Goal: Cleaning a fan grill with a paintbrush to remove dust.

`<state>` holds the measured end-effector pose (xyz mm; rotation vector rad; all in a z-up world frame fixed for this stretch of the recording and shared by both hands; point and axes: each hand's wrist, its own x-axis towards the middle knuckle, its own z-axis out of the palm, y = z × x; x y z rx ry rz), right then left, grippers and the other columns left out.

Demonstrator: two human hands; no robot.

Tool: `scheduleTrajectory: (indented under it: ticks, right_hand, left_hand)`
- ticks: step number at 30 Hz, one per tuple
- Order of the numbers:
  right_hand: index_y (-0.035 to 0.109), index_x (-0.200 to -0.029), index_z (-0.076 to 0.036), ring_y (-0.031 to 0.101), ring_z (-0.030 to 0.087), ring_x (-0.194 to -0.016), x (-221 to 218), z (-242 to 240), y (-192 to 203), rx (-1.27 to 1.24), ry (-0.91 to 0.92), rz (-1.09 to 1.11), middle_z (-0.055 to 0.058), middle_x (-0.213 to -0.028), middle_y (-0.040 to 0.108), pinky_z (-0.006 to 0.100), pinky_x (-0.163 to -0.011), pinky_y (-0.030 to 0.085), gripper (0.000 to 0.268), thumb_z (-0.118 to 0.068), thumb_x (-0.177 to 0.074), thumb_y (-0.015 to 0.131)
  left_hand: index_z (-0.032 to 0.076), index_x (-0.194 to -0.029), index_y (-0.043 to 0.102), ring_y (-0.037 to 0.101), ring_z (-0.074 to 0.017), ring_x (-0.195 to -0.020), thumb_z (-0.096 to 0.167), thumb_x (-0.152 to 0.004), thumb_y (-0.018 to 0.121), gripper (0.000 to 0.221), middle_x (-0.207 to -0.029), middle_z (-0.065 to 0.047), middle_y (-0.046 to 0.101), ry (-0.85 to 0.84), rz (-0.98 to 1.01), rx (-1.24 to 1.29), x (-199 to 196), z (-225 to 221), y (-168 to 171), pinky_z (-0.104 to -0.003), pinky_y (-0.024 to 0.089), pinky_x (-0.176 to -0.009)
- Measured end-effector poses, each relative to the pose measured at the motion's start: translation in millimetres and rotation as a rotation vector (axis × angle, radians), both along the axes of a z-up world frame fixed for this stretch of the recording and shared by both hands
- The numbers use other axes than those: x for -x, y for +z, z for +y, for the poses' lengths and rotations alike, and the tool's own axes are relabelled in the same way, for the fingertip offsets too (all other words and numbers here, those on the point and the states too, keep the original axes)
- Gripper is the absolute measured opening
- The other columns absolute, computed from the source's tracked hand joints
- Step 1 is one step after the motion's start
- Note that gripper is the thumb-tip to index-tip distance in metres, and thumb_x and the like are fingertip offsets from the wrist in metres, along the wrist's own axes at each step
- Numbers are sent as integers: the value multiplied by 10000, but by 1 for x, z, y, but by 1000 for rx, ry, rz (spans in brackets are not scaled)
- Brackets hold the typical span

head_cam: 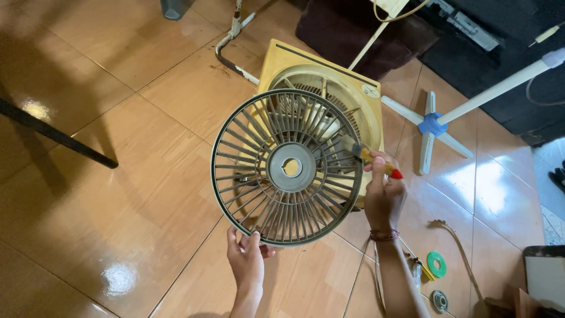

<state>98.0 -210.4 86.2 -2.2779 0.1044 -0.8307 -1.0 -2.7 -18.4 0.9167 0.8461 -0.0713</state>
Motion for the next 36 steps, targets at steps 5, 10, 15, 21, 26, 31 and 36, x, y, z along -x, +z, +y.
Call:
scheduleTrajectory:
  ticks: [5,10,15,21,26,31,36]
  right_hand:
    - [705,-937,-59,408,16,-415,2,-8,-9,-248,126,103,0,-687,642,152,-333,227,353,-238,-1107,453]
    - [631,-769,-56,358,50,-407,3,3,5,-134,-5,-12,85,-1107,746,199,-367,238,417,-242,-1096,450]
    - [707,-1022,-36,380,21,-401,0,-10,-6,-294,224,119,42,-722,660,155,-328,244,314,-205,-1101,454]
    - [651,-892,-48,352,54,-442,6,3,7,-207,-31,2,66,-998,706,198,-386,254,342,-237,-1100,455]
    - [684,-813,-54,353,32,-388,7,-1,-2,-222,55,128,43,-891,699,185,-353,218,394,-262,-1073,473]
    - [676,-780,-61,341,50,-422,11,8,8,-323,-53,72,-13,-553,500,200,-431,227,434,-274,-1095,467]
    - [501,-487,-120,496,56,-417,6,-6,-9,-201,67,101,115,-906,775,189,-344,240,550,-182,-1033,475]
  left_hand:
    - [86,-1221,535,672,-290,-538,44,-951,536,273,-836,-151,635,-8,27,6,0,1,7,-373,620,-559]
    - [79,-1152,517,670,-295,-506,43,-945,537,211,-745,-117,524,-9,18,-7,0,1,4,-383,619,-550]
    - [94,-1222,534,680,-297,-559,48,-960,529,267,-786,-123,541,-28,41,-1,0,3,13,-383,628,-597]
    - [88,-1195,535,668,-283,-542,56,-969,535,229,-805,-126,552,-38,47,-9,0,4,14,-366,620,-592]
    - [88,-1184,548,667,-297,-559,38,-964,533,226,-818,-130,548,-21,30,7,0,2,10,-379,618,-576]
    - [85,-1220,527,636,-282,-540,48,-957,527,266,-774,-134,557,-20,24,12,0,4,12,-379,610,-568]
    - [110,-1313,504,658,-288,-564,60,-964,528,353,-798,-140,577,-32,75,5,-1,4,13,-378,617,-608]
